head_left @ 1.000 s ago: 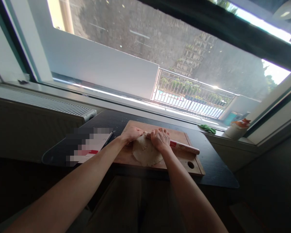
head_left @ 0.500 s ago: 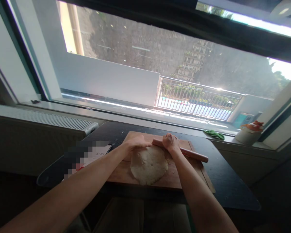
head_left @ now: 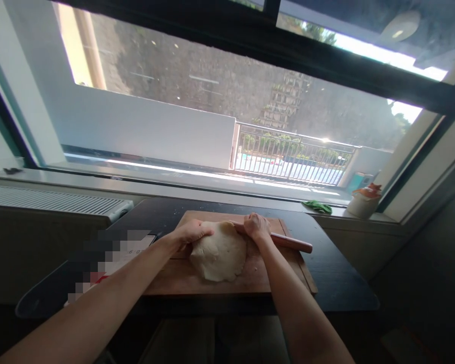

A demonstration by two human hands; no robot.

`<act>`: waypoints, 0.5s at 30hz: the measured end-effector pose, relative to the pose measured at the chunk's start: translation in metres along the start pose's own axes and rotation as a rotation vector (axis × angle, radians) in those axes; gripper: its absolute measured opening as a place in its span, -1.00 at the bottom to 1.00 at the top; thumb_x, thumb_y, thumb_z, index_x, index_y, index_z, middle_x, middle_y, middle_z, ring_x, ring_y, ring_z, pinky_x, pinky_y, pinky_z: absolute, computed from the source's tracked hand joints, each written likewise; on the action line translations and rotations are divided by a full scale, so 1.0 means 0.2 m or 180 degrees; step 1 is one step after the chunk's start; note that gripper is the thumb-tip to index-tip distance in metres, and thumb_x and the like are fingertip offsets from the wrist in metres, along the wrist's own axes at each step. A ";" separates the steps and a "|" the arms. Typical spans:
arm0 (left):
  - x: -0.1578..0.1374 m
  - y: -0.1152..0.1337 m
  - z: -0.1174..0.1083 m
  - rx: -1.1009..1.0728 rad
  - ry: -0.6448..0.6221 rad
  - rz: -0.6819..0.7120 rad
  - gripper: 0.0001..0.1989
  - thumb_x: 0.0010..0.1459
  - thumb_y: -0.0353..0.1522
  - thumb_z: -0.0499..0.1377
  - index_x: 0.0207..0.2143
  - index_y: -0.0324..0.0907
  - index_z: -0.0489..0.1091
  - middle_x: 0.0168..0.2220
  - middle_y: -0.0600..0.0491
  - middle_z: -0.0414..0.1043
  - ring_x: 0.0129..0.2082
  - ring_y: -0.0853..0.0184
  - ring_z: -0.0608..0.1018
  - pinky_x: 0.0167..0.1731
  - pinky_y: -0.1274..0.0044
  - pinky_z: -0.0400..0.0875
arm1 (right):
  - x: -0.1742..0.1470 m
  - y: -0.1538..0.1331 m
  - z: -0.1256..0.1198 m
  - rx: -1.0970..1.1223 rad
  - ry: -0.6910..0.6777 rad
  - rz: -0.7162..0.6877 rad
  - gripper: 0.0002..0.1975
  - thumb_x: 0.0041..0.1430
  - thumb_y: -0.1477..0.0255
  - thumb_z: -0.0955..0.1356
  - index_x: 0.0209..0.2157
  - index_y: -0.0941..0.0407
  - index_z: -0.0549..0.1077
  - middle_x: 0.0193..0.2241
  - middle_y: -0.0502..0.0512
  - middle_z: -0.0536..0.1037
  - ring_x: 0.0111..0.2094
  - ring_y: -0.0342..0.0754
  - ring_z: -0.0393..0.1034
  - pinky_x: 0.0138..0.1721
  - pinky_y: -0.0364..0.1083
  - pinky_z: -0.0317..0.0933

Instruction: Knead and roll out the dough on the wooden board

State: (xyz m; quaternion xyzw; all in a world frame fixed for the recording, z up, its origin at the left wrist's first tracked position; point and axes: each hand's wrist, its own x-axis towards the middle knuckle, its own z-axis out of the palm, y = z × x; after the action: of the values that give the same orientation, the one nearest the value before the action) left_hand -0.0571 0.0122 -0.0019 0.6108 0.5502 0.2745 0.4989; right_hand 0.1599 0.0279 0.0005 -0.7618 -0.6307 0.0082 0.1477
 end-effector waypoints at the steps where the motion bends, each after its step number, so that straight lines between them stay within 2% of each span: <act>1: 0.01 -0.02 0.00 -0.0014 -0.0085 0.0058 -0.68 -0.20 -0.17 0.24 -0.49 -0.26 0.39 -0.53 0.05 0.40 -0.54 0.36 0.42 -0.60 0.58 0.21 | -0.01 -0.01 0.00 -0.0028 0.0028 -0.0035 -0.52 0.30 0.28 0.06 -0.22 0.13 0.55 -0.22 0.25 0.58 -0.17 0.05 0.48 -0.16 -0.06 0.23; 4: 0.04 -0.04 0.01 -0.0035 -0.0198 0.0145 -0.70 -0.21 -0.17 0.24 -0.53 -0.24 0.36 -0.59 0.11 0.34 -0.60 0.43 0.35 -0.62 0.59 0.13 | -0.05 -0.03 0.02 -0.0121 0.0162 -0.0186 -0.44 0.34 0.22 -0.01 -0.21 0.10 0.53 -0.23 0.20 0.58 -0.17 0.03 0.47 -0.14 -0.06 0.22; 7: 0.04 -0.04 0.01 -0.0051 -0.0143 0.0068 -0.73 -0.20 -0.20 0.21 -0.52 -0.24 0.36 -0.58 0.10 0.37 -0.60 0.41 0.36 -0.61 0.58 0.16 | -0.07 -0.03 0.01 -0.0215 0.0226 -0.0325 -0.39 0.35 0.17 -0.04 -0.25 0.09 0.53 -0.26 0.20 0.59 -0.18 0.02 0.48 -0.14 -0.06 0.22; 11: 0.04 -0.06 0.03 0.0007 -0.0048 0.0085 -0.80 -0.18 -0.25 0.15 -0.57 -0.22 0.34 -0.60 0.08 0.36 -0.61 0.38 0.37 -0.63 0.57 0.16 | -0.06 0.00 -0.05 -0.0312 0.0200 -0.0398 -0.39 0.34 0.14 -0.01 -0.31 0.11 0.54 -0.32 0.25 0.59 -0.24 0.04 0.49 -0.20 -0.07 0.22; 15: 0.06 -0.08 0.03 0.0161 0.0070 0.0169 -0.83 -0.19 -0.28 0.14 -0.59 -0.22 0.31 -0.61 0.08 0.34 -0.61 0.37 0.36 -0.64 0.56 0.13 | -0.13 0.03 -0.07 -0.0342 0.0260 -0.0452 -0.42 0.34 0.14 -0.01 -0.24 0.10 0.51 -0.31 0.24 0.58 -0.26 0.02 0.48 -0.22 -0.09 0.21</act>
State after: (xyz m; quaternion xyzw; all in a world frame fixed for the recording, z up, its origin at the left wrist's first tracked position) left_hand -0.0556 0.0206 -0.0211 0.6346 0.5460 0.2803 0.4698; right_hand 0.1627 -0.0014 0.0070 -0.7217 -0.6761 -0.0672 0.1324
